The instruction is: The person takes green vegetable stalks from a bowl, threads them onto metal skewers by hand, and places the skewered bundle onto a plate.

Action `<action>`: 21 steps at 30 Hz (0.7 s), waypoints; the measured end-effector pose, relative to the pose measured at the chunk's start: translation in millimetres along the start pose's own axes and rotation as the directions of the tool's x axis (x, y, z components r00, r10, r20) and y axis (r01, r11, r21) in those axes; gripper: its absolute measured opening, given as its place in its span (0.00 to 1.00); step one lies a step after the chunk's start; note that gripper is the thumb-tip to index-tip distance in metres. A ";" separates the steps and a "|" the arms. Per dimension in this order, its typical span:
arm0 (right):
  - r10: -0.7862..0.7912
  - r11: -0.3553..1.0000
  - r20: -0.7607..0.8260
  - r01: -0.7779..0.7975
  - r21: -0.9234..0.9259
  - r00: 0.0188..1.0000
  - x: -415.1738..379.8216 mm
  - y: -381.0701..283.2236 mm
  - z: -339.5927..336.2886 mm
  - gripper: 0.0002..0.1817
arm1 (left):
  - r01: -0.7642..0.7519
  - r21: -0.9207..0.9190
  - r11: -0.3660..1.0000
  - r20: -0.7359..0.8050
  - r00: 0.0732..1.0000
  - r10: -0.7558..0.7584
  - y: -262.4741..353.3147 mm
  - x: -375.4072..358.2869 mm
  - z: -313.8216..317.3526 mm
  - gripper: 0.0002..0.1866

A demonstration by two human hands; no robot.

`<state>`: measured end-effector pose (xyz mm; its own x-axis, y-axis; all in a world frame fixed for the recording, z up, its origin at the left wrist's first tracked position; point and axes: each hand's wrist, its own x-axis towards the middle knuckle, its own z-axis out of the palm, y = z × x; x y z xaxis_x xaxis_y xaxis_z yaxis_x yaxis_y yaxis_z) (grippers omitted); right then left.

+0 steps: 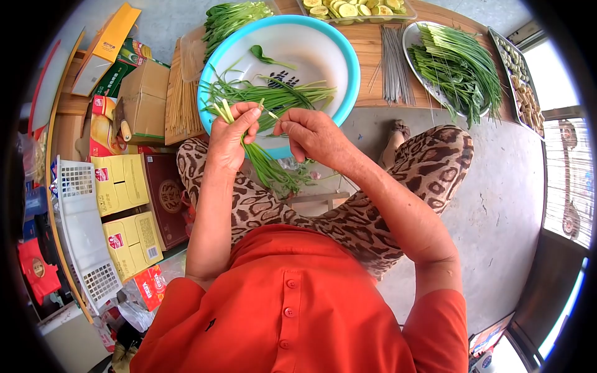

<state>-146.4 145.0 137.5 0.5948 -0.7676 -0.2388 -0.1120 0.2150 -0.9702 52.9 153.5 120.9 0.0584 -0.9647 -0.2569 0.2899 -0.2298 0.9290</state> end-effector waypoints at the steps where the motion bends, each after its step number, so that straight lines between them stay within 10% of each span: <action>1: 0.001 1.000 0.000 -0.001 0.000 1.000 0.1 0.2 0.0 0.13 | 0.000 0.024 1.000 0.015 1.000 0.000 -0.3 -0.1 -1.2 0.09; 21: 0.024 1.000 -0.066 -0.024 0.005 0.998 3.2 3.4 -3.6 0.13 | 0.003 0.191 0.982 0.082 0.996 -0.019 -3.6 -9.9 19.6 0.08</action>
<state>-147.7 141.2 133.3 0.5381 -0.8003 -0.2645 -0.1219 0.2366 -0.9639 32.6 161.3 125.4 -0.0257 -0.9674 -0.2519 0.1021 -0.2532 0.9620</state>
